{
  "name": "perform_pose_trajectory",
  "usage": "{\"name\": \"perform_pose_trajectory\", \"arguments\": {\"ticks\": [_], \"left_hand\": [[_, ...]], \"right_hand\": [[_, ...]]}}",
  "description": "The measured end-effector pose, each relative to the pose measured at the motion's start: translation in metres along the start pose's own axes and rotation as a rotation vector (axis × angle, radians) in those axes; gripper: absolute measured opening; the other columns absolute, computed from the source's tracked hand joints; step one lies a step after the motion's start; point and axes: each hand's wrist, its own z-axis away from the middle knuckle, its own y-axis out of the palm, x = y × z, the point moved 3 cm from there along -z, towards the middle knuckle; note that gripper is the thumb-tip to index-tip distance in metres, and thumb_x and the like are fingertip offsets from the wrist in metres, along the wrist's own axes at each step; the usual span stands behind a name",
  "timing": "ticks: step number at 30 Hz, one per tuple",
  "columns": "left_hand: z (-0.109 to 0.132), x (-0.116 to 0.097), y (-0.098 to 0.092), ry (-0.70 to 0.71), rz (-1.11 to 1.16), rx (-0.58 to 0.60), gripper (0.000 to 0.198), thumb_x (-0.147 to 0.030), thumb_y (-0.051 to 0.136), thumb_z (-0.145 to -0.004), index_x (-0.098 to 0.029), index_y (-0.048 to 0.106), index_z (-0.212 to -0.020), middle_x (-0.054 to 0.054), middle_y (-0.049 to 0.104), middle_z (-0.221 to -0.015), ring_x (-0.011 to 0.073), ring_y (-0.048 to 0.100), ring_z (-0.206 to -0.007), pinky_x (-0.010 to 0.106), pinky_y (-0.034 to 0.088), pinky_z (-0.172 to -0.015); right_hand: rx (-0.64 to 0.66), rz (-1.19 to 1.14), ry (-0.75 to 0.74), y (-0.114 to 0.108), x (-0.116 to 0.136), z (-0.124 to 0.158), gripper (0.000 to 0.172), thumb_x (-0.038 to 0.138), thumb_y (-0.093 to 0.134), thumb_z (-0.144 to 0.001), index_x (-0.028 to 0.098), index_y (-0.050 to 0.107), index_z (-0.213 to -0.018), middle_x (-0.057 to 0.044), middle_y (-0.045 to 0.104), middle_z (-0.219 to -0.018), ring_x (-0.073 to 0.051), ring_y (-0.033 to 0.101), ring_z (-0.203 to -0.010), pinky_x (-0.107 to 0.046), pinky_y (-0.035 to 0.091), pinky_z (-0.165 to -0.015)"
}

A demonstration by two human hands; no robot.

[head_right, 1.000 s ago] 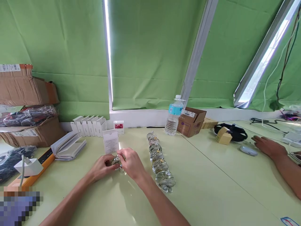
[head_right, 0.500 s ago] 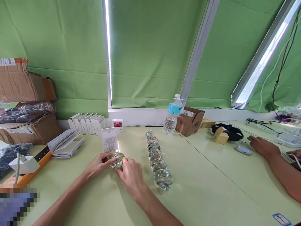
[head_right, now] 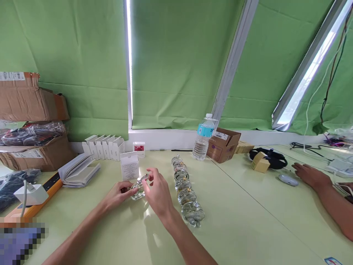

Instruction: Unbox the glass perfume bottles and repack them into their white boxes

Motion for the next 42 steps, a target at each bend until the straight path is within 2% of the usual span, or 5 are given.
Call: {"name": "perform_pose_trajectory", "arguments": {"ticks": [7,17,25,31,42], "left_hand": [[-0.001,0.000,0.001,0.032,-0.040,0.008,0.053,-0.065,0.050,-0.083,-0.017,0.057,-0.063,-0.002,0.043,-0.065,0.0123,0.036,-0.061,0.025,0.026,-0.055],[-0.001,0.004,0.001,0.045,-0.036,0.042,0.051,-0.063,0.049,-0.086,-0.018,0.052,-0.063,-0.002,0.036,-0.064,0.0119,0.032,-0.059,0.026,0.023,-0.055],[-0.001,0.006,0.004,0.029,-0.081,0.026,0.043,-0.056,0.060,-0.079,-0.018,0.051,-0.062,-0.003,0.039,-0.064,0.0112,0.034,-0.059,0.024,0.022,-0.053],[0.000,0.004,0.006,0.032,-0.093,-0.002,0.032,-0.046,0.063,-0.077,-0.018,0.054,-0.064,-0.003,0.045,-0.067,0.0116,0.039,-0.062,0.023,0.026,-0.054],[-0.001,0.004,-0.011,0.005,0.091,0.120,0.039,-0.053,0.072,-0.068,-0.017,0.070,-0.082,-0.004,0.048,-0.061,0.0104,0.042,-0.057,0.021,0.032,-0.051]], "right_hand": [[0.135,0.099,-0.183,0.014,0.009,0.000,0.030,0.018,0.051,-0.091,0.023,0.058,-0.120,-0.006,0.068,-0.107,-0.021,0.059,-0.103,-0.033,0.050,-0.086],[0.193,0.113,-0.127,0.019,0.002,0.004,0.048,0.000,0.045,-0.080,0.024,0.061,-0.119,-0.001,0.067,-0.121,-0.018,0.059,-0.111,-0.027,0.045,-0.092],[0.183,0.087,-0.109,0.021,0.003,0.011,0.033,0.019,0.043,-0.093,0.025,0.057,-0.123,-0.004,0.067,-0.115,-0.020,0.059,-0.108,-0.030,0.045,-0.089],[0.163,0.187,0.003,0.017,0.000,0.003,0.042,0.035,0.063,-0.082,0.021,0.057,-0.121,-0.008,0.062,-0.107,-0.024,0.056,-0.105,-0.033,0.044,-0.088],[0.703,0.397,0.084,0.025,0.008,-0.047,0.034,0.031,0.081,-0.058,0.021,0.067,-0.088,0.001,0.064,-0.081,-0.014,0.057,-0.068,-0.021,0.035,-0.052]]}}
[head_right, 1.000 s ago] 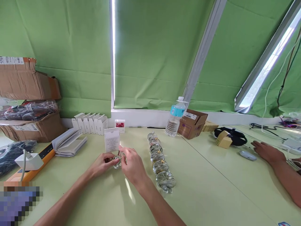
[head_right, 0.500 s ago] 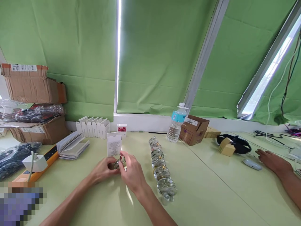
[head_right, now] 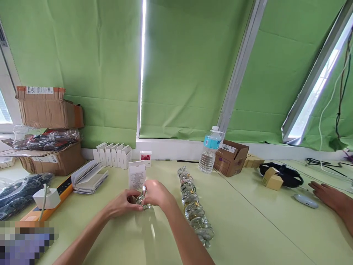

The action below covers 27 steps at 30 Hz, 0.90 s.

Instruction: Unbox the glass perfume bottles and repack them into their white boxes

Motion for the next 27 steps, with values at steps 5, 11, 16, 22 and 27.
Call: {"name": "perform_pose_trajectory", "arguments": {"ticks": [5,11,16,22,27], "left_hand": [[0.002,0.009,-0.027,-0.034,-0.005,-0.315,0.062,-0.064,0.032,-0.091,-0.016,0.070,-0.090,0.003,0.063,-0.072,0.0112,0.048,-0.051,0.023,0.038,-0.048],[0.008,-0.007,-0.053,0.044,-0.303,-0.826,0.036,-0.056,0.058,-0.083,-0.021,0.063,-0.091,0.005,0.062,-0.092,0.0181,0.057,-0.073,0.029,0.046,-0.066],[-0.016,-0.037,-0.065,0.252,-0.610,-0.685,0.036,-0.043,0.062,-0.085,-0.031,0.057,-0.119,0.006,0.047,-0.137,0.0276,0.052,-0.123,0.039,0.048,-0.095],[-0.041,-0.025,-0.065,0.217,-0.560,-0.492,0.036,-0.028,0.060,-0.084,-0.029,0.056,-0.120,0.007,0.045,-0.139,0.0270,0.055,-0.122,0.042,0.049,-0.097],[-0.041,-0.020,-0.056,0.291,-0.489,-0.463,0.028,-0.021,0.051,-0.086,-0.027,0.060,-0.112,0.006,0.047,-0.137,0.0237,0.057,-0.116,0.039,0.051,-0.095]], "right_hand": [[0.066,0.112,0.053,-0.003,0.009,-0.005,0.043,0.023,0.081,-0.057,0.023,0.070,-0.098,-0.006,0.065,-0.101,-0.018,0.062,-0.073,-0.021,0.036,-0.051],[0.086,0.153,0.078,-0.005,0.016,-0.003,0.043,0.019,0.080,-0.057,0.023,0.070,-0.099,-0.008,0.066,-0.105,-0.020,0.065,-0.074,-0.022,0.038,-0.050],[0.070,0.148,0.071,-0.015,0.017,0.000,0.036,0.017,0.079,-0.056,0.022,0.072,-0.092,-0.007,0.069,-0.095,-0.019,0.064,-0.070,-0.022,0.036,-0.048],[-0.139,0.095,-0.075,-0.046,0.015,0.011,0.020,0.016,0.068,-0.068,0.020,0.070,-0.088,-0.002,0.069,-0.080,-0.015,0.058,-0.067,-0.023,0.032,-0.052],[-0.424,0.017,-0.112,-0.067,0.017,0.014,0.025,0.017,0.067,-0.072,0.024,0.068,-0.097,0.000,0.069,-0.085,-0.015,0.057,-0.074,-0.024,0.031,-0.060]]}}
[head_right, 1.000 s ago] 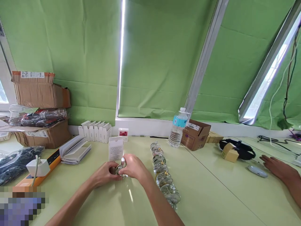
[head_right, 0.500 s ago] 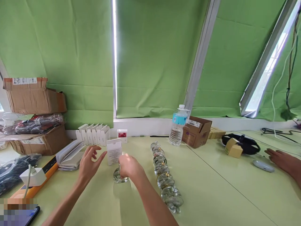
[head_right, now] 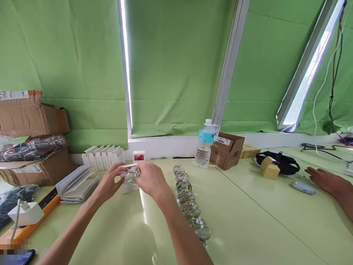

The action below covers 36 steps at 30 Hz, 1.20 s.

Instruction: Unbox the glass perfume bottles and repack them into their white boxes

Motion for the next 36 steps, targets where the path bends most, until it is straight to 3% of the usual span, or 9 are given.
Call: {"name": "perform_pose_trajectory", "arguments": {"ticks": [6,10,14,24,28,31,36], "left_hand": [[-0.001,-0.006,-0.001,-0.078,0.129,0.051,0.041,-0.024,0.058,-0.082,-0.028,0.059,-0.123,0.005,0.056,-0.120,0.0186,0.063,-0.095,0.037,0.054,-0.088],[0.000,-0.011,0.000,-0.079,0.191,0.110,0.024,-0.026,0.059,-0.083,-0.024,0.068,-0.105,0.006,0.061,-0.108,0.0203,0.063,-0.093,0.036,0.053,-0.085],[0.004,-0.020,0.004,-0.040,0.198,0.121,0.014,-0.027,0.059,-0.085,-0.026,0.072,-0.089,0.005,0.062,-0.112,0.0217,0.061,-0.098,0.035,0.050,-0.086],[0.007,-0.026,0.006,-0.095,0.328,0.126,0.009,-0.031,0.065,-0.082,-0.023,0.067,-0.086,0.004,0.067,-0.106,0.0233,0.064,-0.100,0.039,0.051,-0.091],[0.011,-0.022,0.009,-0.193,0.446,0.122,0.022,-0.034,0.068,-0.079,-0.023,0.053,-0.090,0.001,0.068,-0.094,0.0200,0.068,-0.092,0.039,0.056,-0.087],[0.013,-0.022,0.010,-0.191,0.439,0.132,0.027,-0.037,0.068,-0.079,-0.023,0.051,-0.095,0.002,0.068,-0.100,0.0208,0.067,-0.097,0.041,0.056,-0.087],[0.014,-0.021,0.011,-0.180,0.428,0.138,0.028,-0.036,0.068,-0.078,-0.024,0.050,-0.096,0.002,0.067,-0.101,0.0202,0.066,-0.098,0.039,0.057,-0.085]], "right_hand": [[-0.039,0.038,0.045,-0.003,-0.007,-0.004,0.024,0.019,0.068,-0.076,0.024,0.066,-0.099,-0.001,0.068,-0.088,-0.016,0.058,-0.078,-0.024,0.031,-0.062],[-0.126,-0.026,-0.011,-0.009,-0.007,-0.004,0.022,0.020,0.067,-0.078,0.023,0.066,-0.100,0.001,0.067,-0.086,-0.014,0.057,-0.076,-0.023,0.032,-0.064],[-0.185,-0.105,-0.068,-0.011,-0.005,-0.003,0.024,0.017,0.064,-0.078,0.024,0.064,-0.101,0.002,0.067,-0.090,-0.013,0.055,-0.075,-0.022,0.033,-0.064],[-0.042,-0.011,-0.026,0.007,-0.013,-0.005,0.024,0.016,0.067,-0.077,0.022,0.064,-0.100,-0.001,0.066,-0.094,-0.015,0.057,-0.081,-0.023,0.032,-0.066],[-0.002,0.004,-0.064,0.013,-0.011,-0.005,0.023,0.008,0.062,-0.075,0.020,0.064,-0.095,-0.002,0.064,-0.093,-0.014,0.056,-0.078,-0.023,0.031,-0.064],[0.058,-0.017,-0.067,0.019,-0.008,-0.005,0.021,0.009,0.062,-0.074,0.020,0.063,-0.092,-0.002,0.064,-0.090,-0.014,0.055,-0.075,-0.023,0.029,-0.060],[0.091,-0.060,-0.069,0.023,-0.001,-0.001,0.032,0.006,0.057,-0.074,0.023,0.061,-0.100,0.000,0.063,-0.086,-0.013,0.051,-0.069,-0.022,0.026,-0.056]]}}
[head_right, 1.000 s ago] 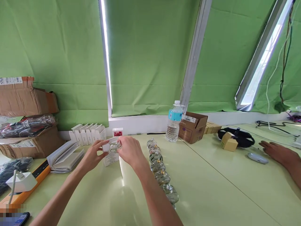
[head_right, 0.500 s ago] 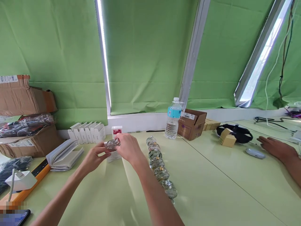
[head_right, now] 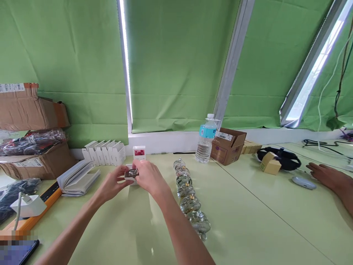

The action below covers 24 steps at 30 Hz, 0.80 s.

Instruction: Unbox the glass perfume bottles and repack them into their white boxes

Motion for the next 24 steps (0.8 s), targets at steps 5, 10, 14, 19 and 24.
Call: {"name": "perform_pose_trajectory", "arguments": {"ticks": [5,10,14,19,24], "left_hand": [[0.001,-0.001,0.001,0.015,0.001,0.013,0.024,-0.036,0.066,-0.080,-0.023,0.051,-0.093,0.000,0.067,-0.095,0.0176,0.065,-0.093,0.037,0.057,-0.086],[0.002,-0.001,0.002,0.027,-0.026,0.008,0.023,-0.039,0.065,-0.080,-0.023,0.053,-0.092,0.000,0.066,-0.092,0.0163,0.064,-0.087,0.037,0.057,-0.085],[0.003,0.002,0.003,0.034,-0.039,0.001,0.023,-0.039,0.065,-0.080,-0.024,0.055,-0.093,0.000,0.067,-0.093,0.0153,0.062,-0.084,0.036,0.058,-0.083],[0.002,0.003,0.003,0.045,-0.053,-0.010,0.021,-0.038,0.063,-0.081,-0.023,0.055,-0.093,-0.001,0.066,-0.091,0.0133,0.060,-0.078,0.035,0.058,-0.082],[0.001,0.003,0.004,0.046,-0.059,-0.002,0.020,-0.038,0.063,-0.082,-0.023,0.057,-0.093,0.000,0.068,-0.092,0.0136,0.061,-0.078,0.036,0.058,-0.082]], "right_hand": [[0.066,-0.012,-0.005,0.008,0.003,0.002,0.019,0.006,0.051,-0.081,0.019,0.065,-0.082,-0.002,0.061,-0.085,-0.012,0.053,-0.071,-0.021,0.030,-0.058],[0.062,0.056,0.023,0.017,0.001,0.000,0.016,0.009,0.053,-0.082,0.019,0.066,-0.084,-0.004,0.058,-0.094,-0.012,0.055,-0.072,-0.021,0.032,-0.057],[0.079,0.153,0.017,0.019,0.001,-0.001,0.015,0.012,0.055,-0.083,0.018,0.068,-0.084,-0.007,0.063,-0.094,-0.015,0.059,-0.075,-0.024,0.034,-0.059],[0.096,0.194,0.011,0.019,0.004,0.000,0.019,0.012,0.053,-0.082,0.021,0.069,-0.089,-0.006,0.068,-0.084,-0.018,0.061,-0.071,-0.026,0.032,-0.055],[0.092,0.145,0.030,0.020,0.004,0.001,0.015,0.018,0.054,-0.083,0.021,0.068,-0.086,-0.005,0.070,-0.082,-0.018,0.061,-0.068,-0.025,0.033,-0.053]]}}
